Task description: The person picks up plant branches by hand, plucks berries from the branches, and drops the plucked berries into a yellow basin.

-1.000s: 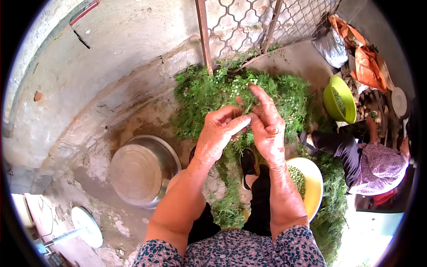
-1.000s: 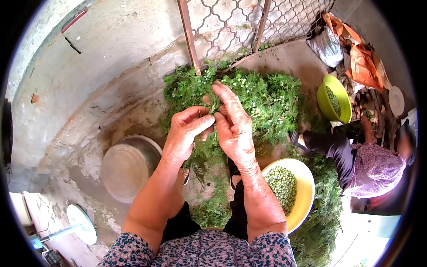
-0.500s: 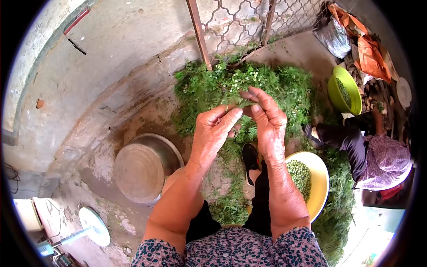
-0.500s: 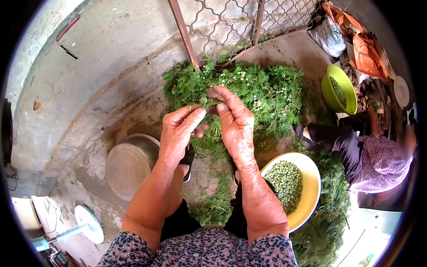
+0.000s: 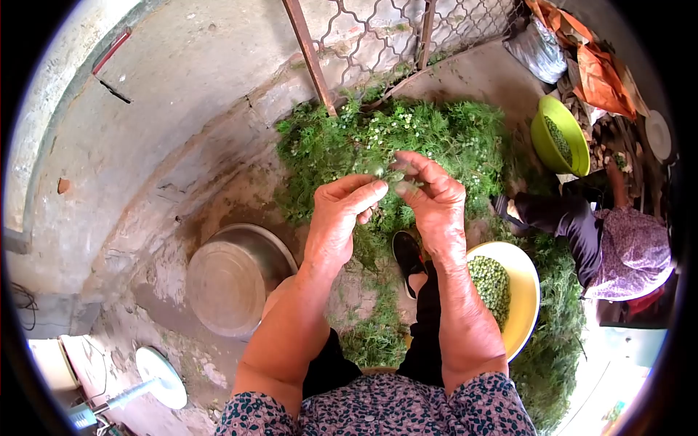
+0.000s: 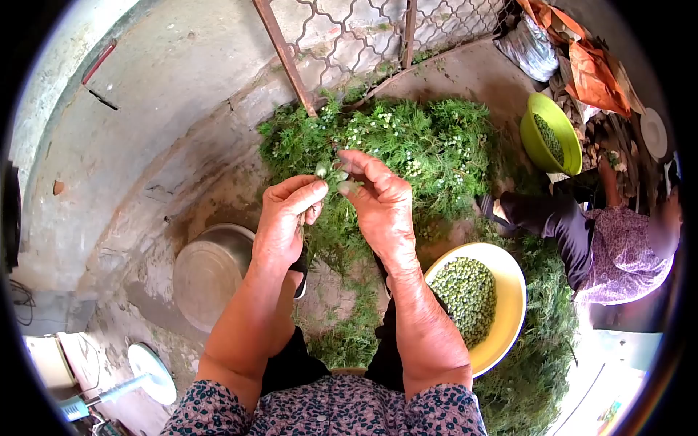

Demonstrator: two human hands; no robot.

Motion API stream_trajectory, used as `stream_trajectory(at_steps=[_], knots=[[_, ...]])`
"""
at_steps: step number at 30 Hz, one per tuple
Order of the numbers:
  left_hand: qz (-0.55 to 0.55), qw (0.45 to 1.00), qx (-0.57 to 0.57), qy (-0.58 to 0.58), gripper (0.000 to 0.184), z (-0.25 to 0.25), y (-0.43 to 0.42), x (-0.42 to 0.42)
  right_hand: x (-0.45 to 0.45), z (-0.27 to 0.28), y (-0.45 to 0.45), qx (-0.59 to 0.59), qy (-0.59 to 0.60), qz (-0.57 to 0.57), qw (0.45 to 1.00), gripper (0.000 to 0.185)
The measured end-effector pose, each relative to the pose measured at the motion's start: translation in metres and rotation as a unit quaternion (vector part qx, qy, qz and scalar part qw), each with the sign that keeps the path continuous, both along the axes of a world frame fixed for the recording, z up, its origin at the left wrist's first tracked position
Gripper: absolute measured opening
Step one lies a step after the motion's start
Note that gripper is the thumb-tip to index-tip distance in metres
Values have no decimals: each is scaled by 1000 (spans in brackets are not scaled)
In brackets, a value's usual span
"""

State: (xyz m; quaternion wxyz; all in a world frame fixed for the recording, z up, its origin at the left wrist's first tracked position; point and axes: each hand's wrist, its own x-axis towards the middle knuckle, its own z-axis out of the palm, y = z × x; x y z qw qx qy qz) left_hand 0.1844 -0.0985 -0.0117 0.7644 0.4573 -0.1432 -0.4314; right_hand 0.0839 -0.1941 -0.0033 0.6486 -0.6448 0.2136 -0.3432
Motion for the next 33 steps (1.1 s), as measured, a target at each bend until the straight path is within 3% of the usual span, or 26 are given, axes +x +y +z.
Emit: stream_trajectory(at_steps=[4,6,10,12,13,15,16,18,21,23,28,33], knots=[[20,1000,12,-6,9,-4,-6,-3,1,3,0,-18,-6,-9,1000,40],[44,999,13,-6,9,-2,-8,-5,2,1,-2,-98,0,-15,995,39],[24,999,21,-32,11,1,-8,-5,-1,2,-5,-46,28,-3,999,36],[8,999,3,-52,11,7,-8,-7,-2,-4,-9,179,-34,35,983,26],[8,999,3,-52,11,6,-9,-8,-3,-4,-12,179,-34,35,983,26],[53,998,14,-44,9,6,-10,-9,-3,-4,-18,368,-87,18,926,19],[53,998,15,-43,9,3,-10,-8,-2,-3,-19,351,-108,-9,930,15],[62,985,14,-158,8,-4,-11,-5,-5,0,-25,342,-172,9,924,13],[76,979,38,-185,9,-7,-11,-7,-6,6,-25,350,-194,15,916,17],[82,983,27,-161,9,-6,-12,-8,-4,15,-16,239,-80,-17,967,20],[76,997,-8,-31,12,-4,-14,-2,-2,-3,-13,143,-32,-17,989,25],[54,993,-30,-103,13,-4,-18,-5,4,-1,-6,109,-1,-8,994,25]])
